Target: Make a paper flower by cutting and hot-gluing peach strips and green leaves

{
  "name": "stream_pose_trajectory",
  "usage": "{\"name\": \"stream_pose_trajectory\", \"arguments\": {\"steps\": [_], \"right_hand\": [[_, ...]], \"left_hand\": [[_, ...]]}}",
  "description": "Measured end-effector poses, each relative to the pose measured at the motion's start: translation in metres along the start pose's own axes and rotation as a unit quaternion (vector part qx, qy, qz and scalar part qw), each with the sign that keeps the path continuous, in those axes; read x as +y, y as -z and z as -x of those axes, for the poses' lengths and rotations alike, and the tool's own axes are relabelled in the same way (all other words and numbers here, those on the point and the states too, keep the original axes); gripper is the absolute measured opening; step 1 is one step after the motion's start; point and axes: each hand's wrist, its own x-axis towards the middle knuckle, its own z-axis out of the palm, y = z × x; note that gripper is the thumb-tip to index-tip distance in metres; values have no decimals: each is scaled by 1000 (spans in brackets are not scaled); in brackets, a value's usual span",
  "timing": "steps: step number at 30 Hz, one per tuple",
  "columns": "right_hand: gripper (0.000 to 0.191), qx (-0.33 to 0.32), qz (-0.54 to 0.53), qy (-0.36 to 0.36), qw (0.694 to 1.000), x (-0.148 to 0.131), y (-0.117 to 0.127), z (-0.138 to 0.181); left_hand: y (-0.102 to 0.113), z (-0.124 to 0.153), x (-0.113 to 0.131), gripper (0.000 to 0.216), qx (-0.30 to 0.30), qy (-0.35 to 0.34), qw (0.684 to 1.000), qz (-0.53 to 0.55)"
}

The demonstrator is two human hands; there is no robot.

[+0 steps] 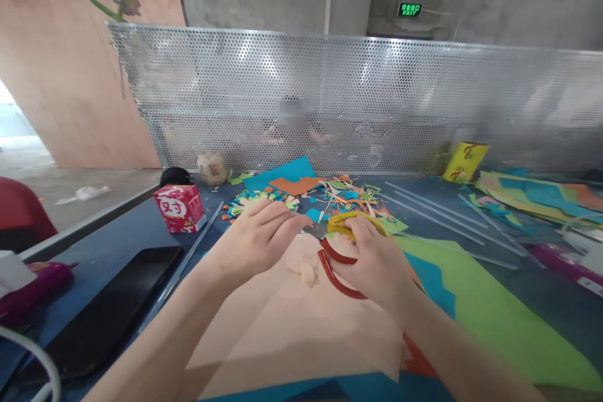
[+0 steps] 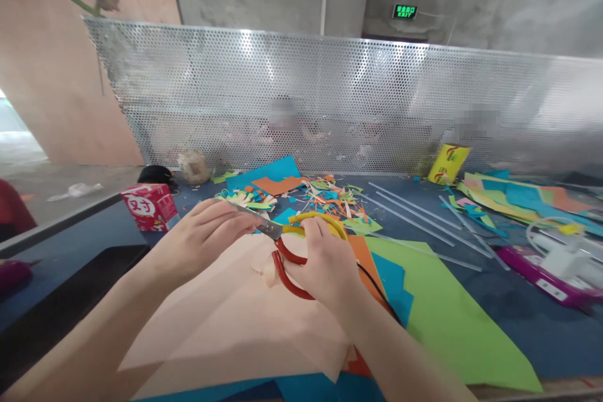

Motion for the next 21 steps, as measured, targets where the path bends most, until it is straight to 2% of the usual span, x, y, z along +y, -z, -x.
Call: {"name": "stream_pose_trajectory", "arguments": {"steps": [7,11,15,21], "right_hand": [[33,-21,-25,-20,999,2,-1,0],[32,-53,-92,-53,993,2,-4,0],[30,-67,-143,-83,984,2,-2,-1],[28,-77,-173,-108,976,4,2,-6]], "left_hand": [[0,2,0,21,-20,6,1000,2],[-1,2,0,17,2,13,1000,4],[-3,4,-2,17,11,50,999,10],[-8,8,-3,33,67,86,993,34]]}}
